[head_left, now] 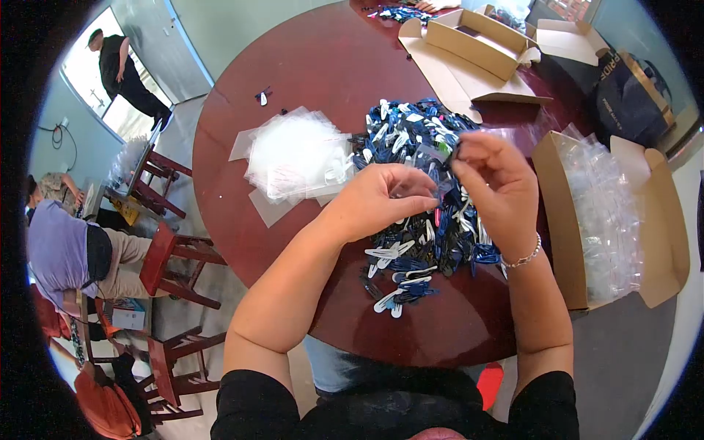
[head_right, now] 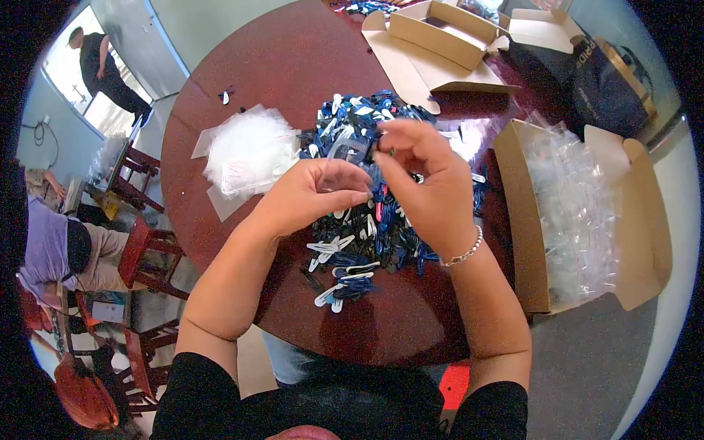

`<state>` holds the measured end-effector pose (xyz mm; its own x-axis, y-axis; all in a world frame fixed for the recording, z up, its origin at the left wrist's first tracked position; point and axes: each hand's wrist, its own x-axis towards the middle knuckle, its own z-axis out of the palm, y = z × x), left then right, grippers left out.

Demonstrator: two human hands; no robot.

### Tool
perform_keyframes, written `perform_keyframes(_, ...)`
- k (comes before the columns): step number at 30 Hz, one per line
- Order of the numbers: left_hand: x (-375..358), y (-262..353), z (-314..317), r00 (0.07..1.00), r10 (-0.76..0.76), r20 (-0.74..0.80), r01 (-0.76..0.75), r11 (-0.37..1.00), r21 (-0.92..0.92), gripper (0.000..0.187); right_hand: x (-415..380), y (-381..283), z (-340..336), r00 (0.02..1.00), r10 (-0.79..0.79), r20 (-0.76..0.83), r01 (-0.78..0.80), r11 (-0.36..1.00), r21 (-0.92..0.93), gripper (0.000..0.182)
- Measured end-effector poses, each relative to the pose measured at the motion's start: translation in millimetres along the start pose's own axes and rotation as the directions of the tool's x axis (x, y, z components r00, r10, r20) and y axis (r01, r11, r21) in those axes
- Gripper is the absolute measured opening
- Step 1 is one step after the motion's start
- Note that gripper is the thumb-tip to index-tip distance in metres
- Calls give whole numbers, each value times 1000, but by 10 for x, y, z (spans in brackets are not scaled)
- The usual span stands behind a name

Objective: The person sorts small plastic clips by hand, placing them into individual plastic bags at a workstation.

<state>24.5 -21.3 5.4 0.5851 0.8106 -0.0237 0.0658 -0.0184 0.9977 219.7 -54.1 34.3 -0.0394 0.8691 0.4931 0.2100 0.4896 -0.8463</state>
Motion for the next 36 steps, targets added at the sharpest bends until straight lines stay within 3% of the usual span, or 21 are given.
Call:
perform_keyframes(3, -20, 12, 18, 999, 39, 9, -39, 999, -22, 26, -18, -52, 11, 1000, 1, 2, -1, 999, -52, 27)
perform_keyframes(5, -29, 35, 23, 1000, 13, -26, -18, 980, -197, 27, -1, -28, -15, 1000, -6, -22, 5, 999, -40, 25)
perform_keyframes(7, -22, 53, -23, 998, -9, -55, 1, 991, -133, 28, 50, 36, -115, 994, 54, -90, -63, 993, -99, 16)
perform_keyframes(9, -16, 88, -50, 990, -54, -132, 23, 974, -225, 22, 97, 144, -219, 997, 38, -66, -48, 985, -167, 16)
perform_keyframes(11, 2, 50, -100, 989, -30, -146, -2, 976, -216, 21, 112, 226, -332, 948, 133, 289, 53, 830, -555, 23)
perform_keyframes(12, 9, 35, -112, 987, -6, -161, -28, 978, -206, 21, 100, 266, -322, 935, 38, 352, 177, 811, -558, 25)
perform_keyframes(16, 14, 33, -96, 984, 0, -180, -41, 974, -224, 21, 55, 268, -242, 968, -21, 251, 178, 762, -623, 16)
perform_keyframes(18, 12, 26, -105, 988, 3, -156, -35, 979, -200, 21, 57, 283, -275, 987, -29, 155, 135, 665, -735, 13)
perform_keyframes(22, 9, 46, -79, 988, -17, -154, -14, 981, -192, 22, 74, 406, -379, 972, 70, 223, 128, 639, -758, 15)
perform_keyframes(25, 12, 9, -84, 992, -14, -124, -9, 983, -185, 24, 94, 303, -334, 980, 47, 193, 100, 724, -682, 12)
perform_keyframes(27, 7, 17, -73, 995, -24, -95, 9, 988, -156, 24, 107, 184, -256, 1000, -22, -5, 17, 880, -475, 6)
perform_keyframes(29, 1, 18, -63, 997, -10, -77, -2, 990, -144, 25, 102, 83, -201, 999, -15, -41, -2, 928, -374, 4)
perform_keyframes(31, 1, 12, -48, 999, 2, -52, -9, 991, -134, 26, 100, -54, -140, 940, -338, 36, 325, 860, -394, 8)
perform_keyframes(32, 3, 8, -41, 999, 4, -32, -8, 992, -124, 28, 84, -84, -119, 941, -336, 33, 322, 861, -395, 8)
perform_keyframes(34, -4, 19, -24, 1000, 6, -11, -7, 994, -113, 29, 50, -128, -85, 902, -376, 214, 432, 779, -455, 13)
perform_keyframes(36, -27, 61, -2, 998, 14, 57, -12, 999, -50, 31, 22, -151, -79, 903, -356, 241, 430, 772, -469, 16)
